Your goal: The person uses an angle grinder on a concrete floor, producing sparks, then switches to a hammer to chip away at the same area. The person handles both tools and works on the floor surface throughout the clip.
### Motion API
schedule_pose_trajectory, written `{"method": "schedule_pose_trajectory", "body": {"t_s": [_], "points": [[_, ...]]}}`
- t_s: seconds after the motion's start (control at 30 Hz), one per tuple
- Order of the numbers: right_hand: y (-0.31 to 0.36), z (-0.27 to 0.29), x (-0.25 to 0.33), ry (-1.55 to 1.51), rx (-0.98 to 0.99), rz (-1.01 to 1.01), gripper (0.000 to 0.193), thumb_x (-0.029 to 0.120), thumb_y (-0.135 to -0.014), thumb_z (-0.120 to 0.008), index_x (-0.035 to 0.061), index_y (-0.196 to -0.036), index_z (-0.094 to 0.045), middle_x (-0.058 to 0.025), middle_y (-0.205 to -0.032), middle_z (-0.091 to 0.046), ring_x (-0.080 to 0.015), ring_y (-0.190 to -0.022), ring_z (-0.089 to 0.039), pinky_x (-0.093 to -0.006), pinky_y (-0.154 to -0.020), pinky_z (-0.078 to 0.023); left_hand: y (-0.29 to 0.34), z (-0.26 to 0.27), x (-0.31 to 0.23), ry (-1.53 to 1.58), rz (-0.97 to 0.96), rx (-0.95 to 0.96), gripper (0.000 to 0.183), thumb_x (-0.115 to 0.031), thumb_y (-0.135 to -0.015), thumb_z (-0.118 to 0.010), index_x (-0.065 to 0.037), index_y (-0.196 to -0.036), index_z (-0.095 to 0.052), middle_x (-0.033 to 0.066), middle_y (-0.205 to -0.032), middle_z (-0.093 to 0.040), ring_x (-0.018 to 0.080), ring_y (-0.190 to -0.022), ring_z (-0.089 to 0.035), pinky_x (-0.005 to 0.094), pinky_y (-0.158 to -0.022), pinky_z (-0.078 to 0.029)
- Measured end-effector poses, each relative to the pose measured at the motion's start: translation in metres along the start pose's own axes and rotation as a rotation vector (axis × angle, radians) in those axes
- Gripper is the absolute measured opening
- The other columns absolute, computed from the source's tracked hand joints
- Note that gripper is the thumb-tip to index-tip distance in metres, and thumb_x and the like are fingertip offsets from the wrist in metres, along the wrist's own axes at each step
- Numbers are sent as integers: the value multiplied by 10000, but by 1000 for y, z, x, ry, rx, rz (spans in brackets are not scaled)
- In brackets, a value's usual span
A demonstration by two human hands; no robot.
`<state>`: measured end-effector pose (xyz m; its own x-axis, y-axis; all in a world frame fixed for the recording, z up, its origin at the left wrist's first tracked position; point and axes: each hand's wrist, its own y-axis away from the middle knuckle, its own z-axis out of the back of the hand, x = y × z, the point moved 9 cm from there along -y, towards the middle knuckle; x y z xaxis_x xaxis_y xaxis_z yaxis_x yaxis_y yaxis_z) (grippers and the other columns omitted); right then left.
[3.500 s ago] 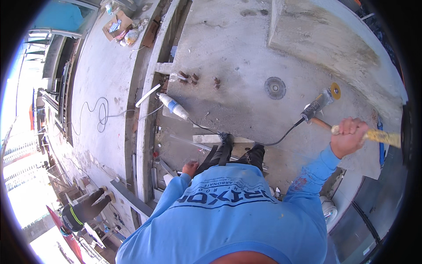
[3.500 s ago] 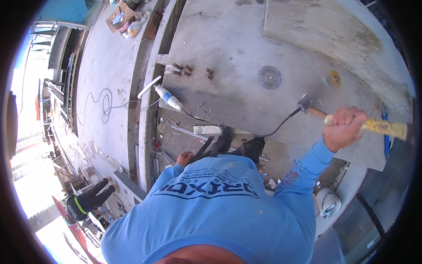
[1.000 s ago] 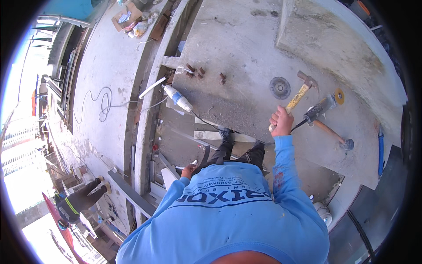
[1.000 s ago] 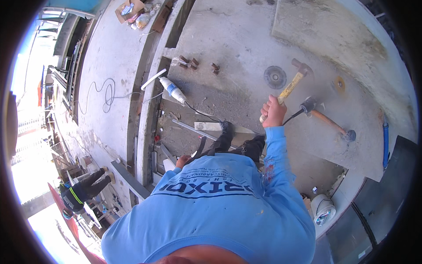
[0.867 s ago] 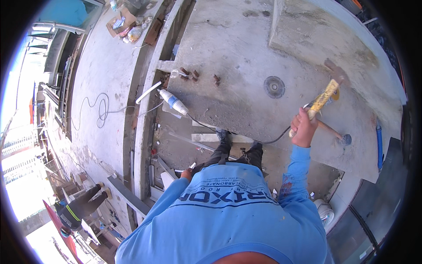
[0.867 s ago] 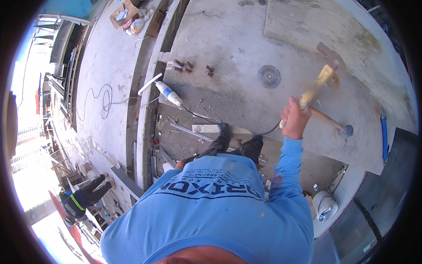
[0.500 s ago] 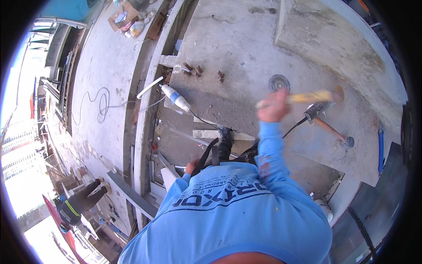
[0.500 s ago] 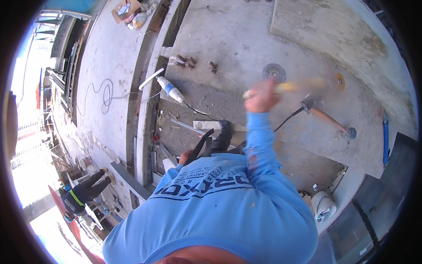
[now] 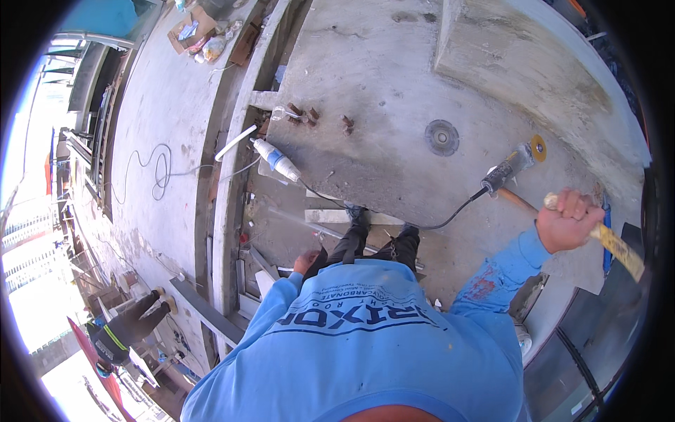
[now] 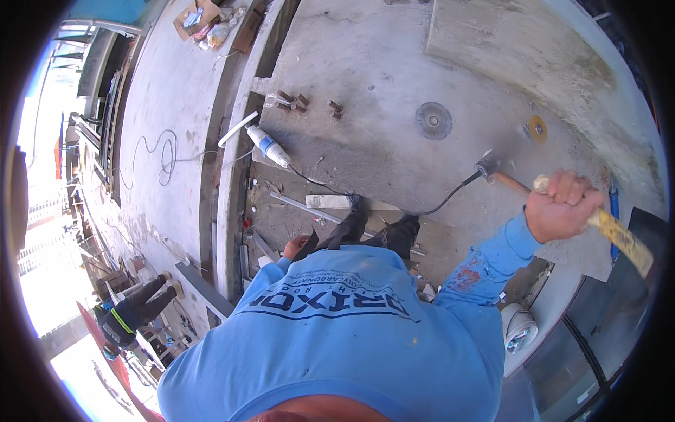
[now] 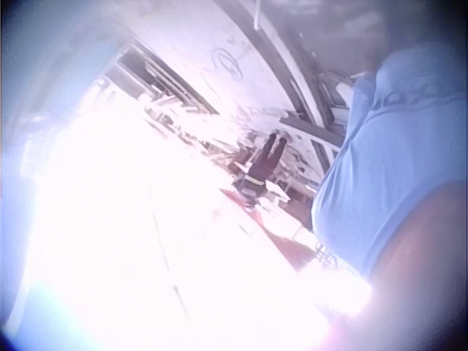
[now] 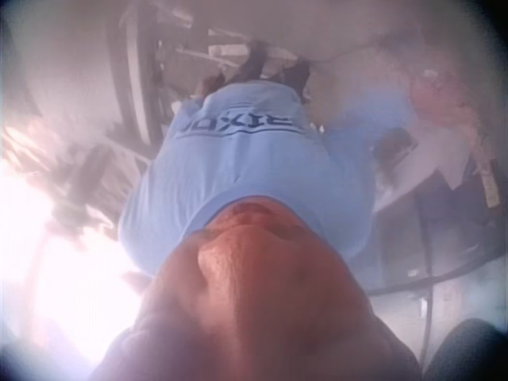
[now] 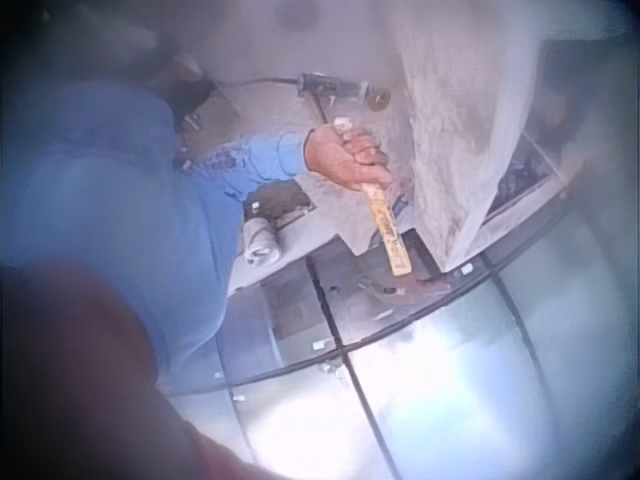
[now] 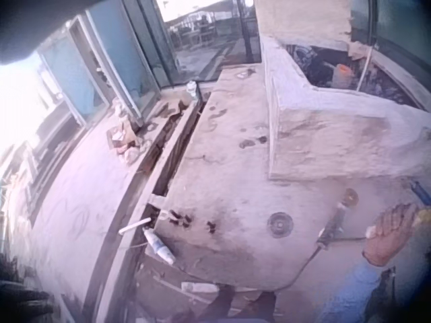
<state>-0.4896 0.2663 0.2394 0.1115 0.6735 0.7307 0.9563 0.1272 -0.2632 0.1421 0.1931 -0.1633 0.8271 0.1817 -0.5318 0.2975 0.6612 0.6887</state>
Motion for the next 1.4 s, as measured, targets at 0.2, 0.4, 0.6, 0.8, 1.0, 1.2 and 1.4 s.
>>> {"method": "schedule_pose_trajectory", "body": {"t_s": [0.2,0.4,0.6,0.8,1.0,1.2,1.4], "points": [[107,32,-160,469,-226,-108,232,281,-856,-530,107,-807,-385,-34,-729,-351,-183,-653,-384,-328,-625,-328,26,14,-20,18,64,-58,355,-342,-842,-599,-63,-1058,-636,123,-947,-671,217,-820,-650,327,-744,-502],[170,49,-222,685,255,-789,382,184,-770,-628,35,-1089,-481,-135,-936,-476,-289,-847,-426,-416,-764,-291,24,13,49,-301,23,-38,287,-311,-833,-615,-93,-1015,-656,131,-935,-674,268,-869,-653,357,-756,-503],[16,-16,-7,266,-39,-109,308,370,-898,-502,119,-739,-420,26,-566,-283,-84,-454,-283,-241,-406,-270,-10,9,9,-163,145,63,287,-266,-796,-644,-107,-1034,-642,133,-977,-665,273,-877,-651,354,-763,-507],[-13,-14,26,-5,-228,425,385,454,-885,-450,165,-682,-297,24,-550,-241,-123,-495,-310,-292,-476,-324,-2,12,-49,-37,-45,-60,352,-326,-815,-616,-90,-1076,-617,118,-931,-679,249,-853,-658,348,-737,-509],[270,53,-263,558,-165,-1182,349,356,-894,-469,86,-1112,-499,-162,-976,-578,-296,-932,-552,-451,-806,-424,9,16,70,-300,182,46,329,-367,-812,-612,-110,-1013,-658,137,-987,-661,308,-948,-626,376,-818,-491],[99,39,-122,436,-124,-724,362,437,-943,-363,90,-886,-447,23,-568,-301,-78,-428,-284,-240,-349,-242,21,21,74,-376,222,8,306,-268,-750,-655,-144,-1030,-662,147,-987,-658,334,-964,-612,396,-839,-480],[-13,-8,47,107,-126,258,489,573,-899,-401,106,-755,-387,21,-606,-293,-111,-487,-308,-243,-437,-286,-18,19,-27,-47,40,-9,359,-327,-798,-627,-91,-1068,-631,141,-966,-666,236,-893,-656,334,-787,-499]]}}
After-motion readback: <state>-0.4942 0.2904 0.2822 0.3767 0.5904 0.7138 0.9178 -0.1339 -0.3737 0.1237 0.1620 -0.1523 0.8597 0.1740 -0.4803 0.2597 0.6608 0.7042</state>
